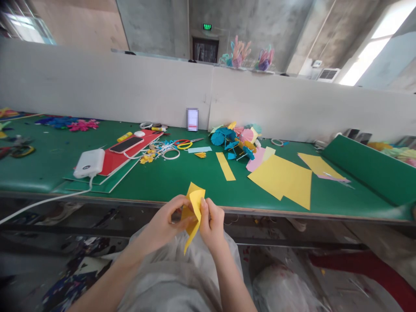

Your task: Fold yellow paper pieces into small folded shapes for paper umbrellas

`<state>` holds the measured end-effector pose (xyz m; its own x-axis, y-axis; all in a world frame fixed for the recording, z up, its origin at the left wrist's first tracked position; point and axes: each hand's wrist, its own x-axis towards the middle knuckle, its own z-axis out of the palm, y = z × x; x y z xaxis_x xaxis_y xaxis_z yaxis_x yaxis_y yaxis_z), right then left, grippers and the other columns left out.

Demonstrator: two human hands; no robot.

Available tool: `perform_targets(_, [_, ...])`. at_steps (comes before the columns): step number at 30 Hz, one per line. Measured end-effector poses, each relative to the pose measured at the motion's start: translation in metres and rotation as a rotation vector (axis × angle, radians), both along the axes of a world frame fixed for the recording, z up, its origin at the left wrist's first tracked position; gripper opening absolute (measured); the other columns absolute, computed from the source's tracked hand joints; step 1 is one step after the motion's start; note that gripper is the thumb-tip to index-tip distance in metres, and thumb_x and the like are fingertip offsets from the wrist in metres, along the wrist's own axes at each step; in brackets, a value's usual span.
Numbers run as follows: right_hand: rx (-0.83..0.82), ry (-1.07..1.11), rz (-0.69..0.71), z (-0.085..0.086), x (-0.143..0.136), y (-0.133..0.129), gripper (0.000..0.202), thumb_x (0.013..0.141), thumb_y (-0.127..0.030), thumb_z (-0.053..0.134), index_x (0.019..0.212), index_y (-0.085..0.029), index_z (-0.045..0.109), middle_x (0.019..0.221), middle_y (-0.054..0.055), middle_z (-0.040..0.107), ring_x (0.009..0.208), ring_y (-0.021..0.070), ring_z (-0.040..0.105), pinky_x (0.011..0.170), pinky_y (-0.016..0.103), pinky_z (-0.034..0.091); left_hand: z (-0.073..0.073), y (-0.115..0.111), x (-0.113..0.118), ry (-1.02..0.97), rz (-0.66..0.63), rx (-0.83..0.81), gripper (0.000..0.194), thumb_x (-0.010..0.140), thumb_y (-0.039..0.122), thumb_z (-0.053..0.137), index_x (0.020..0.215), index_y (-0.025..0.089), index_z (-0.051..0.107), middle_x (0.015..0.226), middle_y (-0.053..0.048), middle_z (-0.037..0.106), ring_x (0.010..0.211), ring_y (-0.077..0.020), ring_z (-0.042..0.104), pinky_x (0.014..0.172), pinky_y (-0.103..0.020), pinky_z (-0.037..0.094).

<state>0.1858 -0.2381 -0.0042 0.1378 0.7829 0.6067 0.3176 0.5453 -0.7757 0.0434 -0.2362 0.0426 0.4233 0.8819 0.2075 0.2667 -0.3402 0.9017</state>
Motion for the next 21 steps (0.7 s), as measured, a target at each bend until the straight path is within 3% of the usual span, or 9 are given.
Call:
perform_targets(9, [-0.021, 0.009, 0.053, -0.001, 0.004, 0.001, 0.04, 0.094, -0.036, 0.038, 0.059, -0.021, 0.029, 0.05, -0.007, 0.029, 0.043, 0.0076, 0.025, 0.043, 0.024, 0.02, 0.006, -0.001, -0.003, 0.036, -0.019, -0.028, 0.006, 0.08, 0.022, 0.058, 0.086, 0.021, 0.058, 0.094, -0.003, 0.06, 0.087, -0.019, 0.055, 0.076, -0.03, 0.043])
perform_targets(15, [-0.024, 0.134, -0.039, 0.001, 0.001, 0.002, 0.041, 0.096, -0.041, 0.035, 0.06, -0.021, 0.031, 0.051, -0.007, 0.028, 0.044, 0.0082, 0.024, 0.042, 0.023, 0.02, 0.011, -0.004, -0.009, -0.073, -0.004, -0.146, 0.029, 0.08, 0.03, 0.063, 0.106, 0.023, 0.055, 0.106, -0.003, 0.06, 0.094, -0.0193, 0.055, 0.082, -0.03, 0.042])
perform_targets(21, [0.002, 0.287, -0.187, 0.005, -0.007, 0.008, 0.044, 0.094, -0.047, 0.037, 0.059, -0.022, 0.026, 0.053, -0.007, 0.022, 0.046, 0.0088, 0.019, 0.042, 0.024, 0.018, -0.007, -0.002, -0.016, -0.242, 0.172, -0.283, 0.027, 0.093, 0.041, 0.038, 0.093, 0.019, 0.054, 0.09, -0.003, 0.061, 0.087, -0.0167, 0.059, 0.075, -0.026, 0.044])
